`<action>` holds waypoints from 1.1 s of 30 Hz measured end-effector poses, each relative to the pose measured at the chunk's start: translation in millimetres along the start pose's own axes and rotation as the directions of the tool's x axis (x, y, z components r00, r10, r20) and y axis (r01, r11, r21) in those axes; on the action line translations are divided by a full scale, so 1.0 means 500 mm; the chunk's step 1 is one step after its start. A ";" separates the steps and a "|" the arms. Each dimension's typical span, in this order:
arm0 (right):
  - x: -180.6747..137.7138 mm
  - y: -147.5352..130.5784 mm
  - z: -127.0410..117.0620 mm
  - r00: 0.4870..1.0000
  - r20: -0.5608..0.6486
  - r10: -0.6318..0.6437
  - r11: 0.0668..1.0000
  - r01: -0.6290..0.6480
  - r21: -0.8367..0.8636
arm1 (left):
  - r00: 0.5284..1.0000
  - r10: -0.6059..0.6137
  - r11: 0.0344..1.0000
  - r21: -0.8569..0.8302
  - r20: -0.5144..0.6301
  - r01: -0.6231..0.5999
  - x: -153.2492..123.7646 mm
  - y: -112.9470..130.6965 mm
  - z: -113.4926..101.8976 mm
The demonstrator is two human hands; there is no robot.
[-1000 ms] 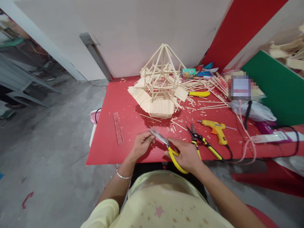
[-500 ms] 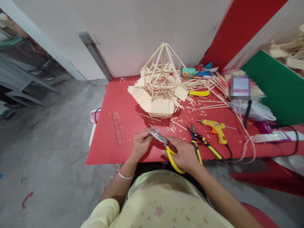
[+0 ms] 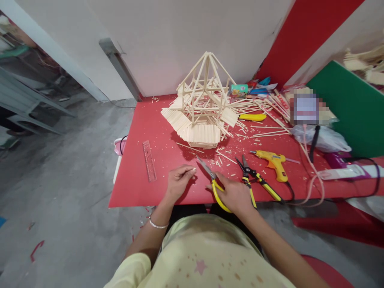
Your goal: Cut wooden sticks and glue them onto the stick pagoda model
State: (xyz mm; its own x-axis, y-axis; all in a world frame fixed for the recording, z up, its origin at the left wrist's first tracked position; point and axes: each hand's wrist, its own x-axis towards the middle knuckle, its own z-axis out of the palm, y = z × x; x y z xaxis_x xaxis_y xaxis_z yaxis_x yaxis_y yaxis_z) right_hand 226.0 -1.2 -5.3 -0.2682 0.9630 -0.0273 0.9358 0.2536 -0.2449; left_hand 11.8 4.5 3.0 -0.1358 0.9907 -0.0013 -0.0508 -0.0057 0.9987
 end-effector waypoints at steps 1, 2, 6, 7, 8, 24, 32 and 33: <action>0.002 0.000 0.001 1.000 -0.012 -0.004 0.999 0.004 -0.033 | 1.000 0.016 1.000 0.006 -0.015 -0.016 0.003 0.000 -0.001; 0.004 -0.002 0.000 1.000 -0.020 -0.018 0.998 0.017 -0.055 | 1.000 0.016 1.000 0.000 -0.026 -0.016 0.006 0.000 -0.002; 0.004 -0.011 -0.015 0.993 -0.036 -0.115 0.993 0.114 -0.043 | 0.990 -0.140 0.981 -0.132 0.036 0.143 0.013 0.001 0.005; 0.003 -0.013 -0.022 0.989 -0.046 -0.141 0.990 0.141 -0.011 | 0.982 -0.174 0.970 -0.161 0.068 0.183 0.014 0.003 0.009; 0.002 -0.015 -0.031 0.985 -0.072 -0.155 0.987 0.157 0.033 | 0.976 -0.194 0.962 -0.178 0.097 0.209 0.016 0.008 0.013; 0.032 -0.008 -0.116 0.822 -0.554 0.131 0.830 0.215 0.515 | 0.880 -0.260 0.722 -0.525 0.398 0.450 0.051 0.019 0.149; 0.023 0.095 -0.086 0.898 -0.439 0.011 0.914 0.169 0.369 | 0.904 -0.320 0.657 -0.621 0.284 0.428 0.042 0.051 0.209; 0.020 0.127 -0.089 0.917 -0.396 0.041 0.941 0.097 0.323 | 0.913 -0.300 0.673 -0.618 0.275 0.407 0.044 0.054 0.209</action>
State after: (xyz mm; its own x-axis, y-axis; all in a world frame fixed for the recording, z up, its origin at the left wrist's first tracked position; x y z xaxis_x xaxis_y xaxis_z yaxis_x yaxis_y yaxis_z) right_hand 293.1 28.9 22.0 -0.1167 0.9298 0.3490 0.7806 0.3031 -0.5466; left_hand 111.0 40.4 35.1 0.1633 0.9440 -0.2867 -0.7006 0.3155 0.6400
